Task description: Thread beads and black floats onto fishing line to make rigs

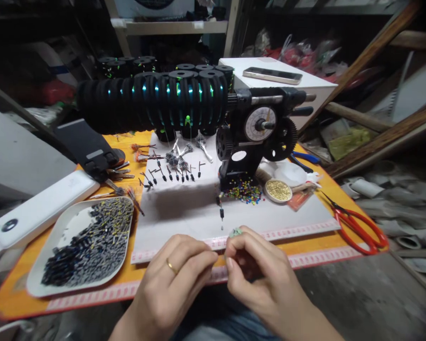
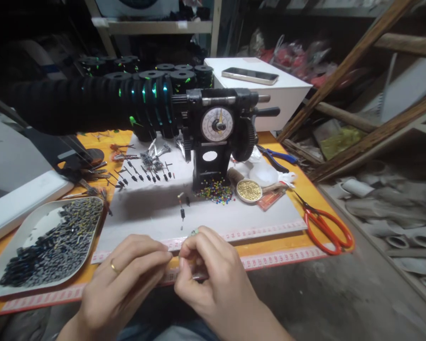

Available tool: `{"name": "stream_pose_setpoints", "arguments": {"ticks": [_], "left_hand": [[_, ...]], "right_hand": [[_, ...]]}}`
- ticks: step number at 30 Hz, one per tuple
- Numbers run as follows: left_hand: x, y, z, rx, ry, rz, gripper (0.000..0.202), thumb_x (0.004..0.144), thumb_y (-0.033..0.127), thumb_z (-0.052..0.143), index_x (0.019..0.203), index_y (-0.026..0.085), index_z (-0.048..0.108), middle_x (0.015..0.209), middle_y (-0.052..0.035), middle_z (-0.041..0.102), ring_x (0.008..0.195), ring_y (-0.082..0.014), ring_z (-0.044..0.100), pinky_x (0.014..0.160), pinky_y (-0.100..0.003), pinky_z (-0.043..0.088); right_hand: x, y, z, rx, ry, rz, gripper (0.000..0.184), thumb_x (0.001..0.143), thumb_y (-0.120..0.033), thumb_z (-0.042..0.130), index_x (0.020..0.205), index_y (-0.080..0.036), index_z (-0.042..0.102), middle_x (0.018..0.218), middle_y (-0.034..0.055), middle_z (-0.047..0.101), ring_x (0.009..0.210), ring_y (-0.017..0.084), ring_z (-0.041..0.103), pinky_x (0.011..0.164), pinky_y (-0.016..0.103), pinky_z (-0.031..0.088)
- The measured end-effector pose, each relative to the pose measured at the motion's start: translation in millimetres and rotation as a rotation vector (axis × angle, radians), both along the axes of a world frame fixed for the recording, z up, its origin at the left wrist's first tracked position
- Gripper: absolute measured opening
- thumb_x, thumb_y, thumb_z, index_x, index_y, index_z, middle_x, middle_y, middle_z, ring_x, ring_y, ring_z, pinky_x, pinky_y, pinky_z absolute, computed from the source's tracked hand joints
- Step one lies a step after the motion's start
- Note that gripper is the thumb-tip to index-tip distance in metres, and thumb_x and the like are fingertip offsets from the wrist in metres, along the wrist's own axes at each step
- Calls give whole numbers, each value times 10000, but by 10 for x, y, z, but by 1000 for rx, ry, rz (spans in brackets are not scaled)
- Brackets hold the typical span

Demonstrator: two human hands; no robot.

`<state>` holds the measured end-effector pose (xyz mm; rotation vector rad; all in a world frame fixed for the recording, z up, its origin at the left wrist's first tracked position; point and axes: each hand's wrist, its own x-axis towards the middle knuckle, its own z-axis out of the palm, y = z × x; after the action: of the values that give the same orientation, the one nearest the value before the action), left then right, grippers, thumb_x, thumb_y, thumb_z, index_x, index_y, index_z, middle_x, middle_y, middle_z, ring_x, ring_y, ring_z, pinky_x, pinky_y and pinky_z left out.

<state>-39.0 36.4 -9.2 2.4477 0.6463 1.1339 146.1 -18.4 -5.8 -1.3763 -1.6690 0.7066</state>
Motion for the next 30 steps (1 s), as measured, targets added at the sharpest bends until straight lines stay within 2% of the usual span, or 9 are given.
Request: {"name": "stream_pose_setpoints", "arguments": {"ticks": [5, 9, 14, 17, 23, 30], "left_hand": [[11, 38, -14, -84, 66, 13, 225, 939, 1, 557, 1102, 123, 653, 903, -86, 678, 814, -192, 600, 722, -311, 526], [54, 90, 12, -86, 111, 57, 167, 921, 8, 590, 1009, 136, 650, 857, -57, 670, 789, -191, 557, 706, -340, 481], [129, 99, 42, -184, 194, 161, 148, 844, 3, 613, 872, 144, 649, 920, -86, 635, 892, -253, 528, 746, -417, 460], [155, 92, 80, -276, 211, 198, 150, 809, -1, 608, 809, 148, 617, 946, -90, 594, 943, -275, 509, 771, -445, 466], [132, 104, 189, -475, 315, 198, 170, 831, 10, 563, 804, 178, 568, 1020, -80, 557, 1017, -275, 487, 839, -455, 469], [90, 134, 164, -508, 297, 182, 168, 832, 19, 575, 805, 185, 582, 1024, -73, 563, 1017, -273, 491, 848, -450, 455]], "right_hand": [[35, 73, -28, 172, -185, -29, 150, 884, -53, 494, 841, -196, 505, 739, -2, 475, 724, 169, 499, 632, 288, 404], [49, 116, -27, 256, -286, -56, 161, 884, -21, 513, 851, -179, 515, 750, 27, 513, 770, 194, 446, 670, 315, 392], [78, 111, -66, 223, -379, -70, 133, 879, -28, 549, 874, -159, 573, 891, 88, 540, 935, 255, 450, 797, 393, 423], [92, 107, -91, 214, -406, -78, 124, 883, -43, 555, 879, -163, 585, 939, 96, 525, 977, 271, 445, 820, 415, 421], [89, 133, -141, 220, -445, -34, 112, 882, -57, 591, 901, -166, 570, 954, 86, 510, 992, 263, 447, 831, 398, 421], [92, 135, -142, 222, -471, -31, 122, 872, -44, 589, 903, -161, 576, 944, 80, 498, 984, 259, 447, 841, 387, 407]]}}
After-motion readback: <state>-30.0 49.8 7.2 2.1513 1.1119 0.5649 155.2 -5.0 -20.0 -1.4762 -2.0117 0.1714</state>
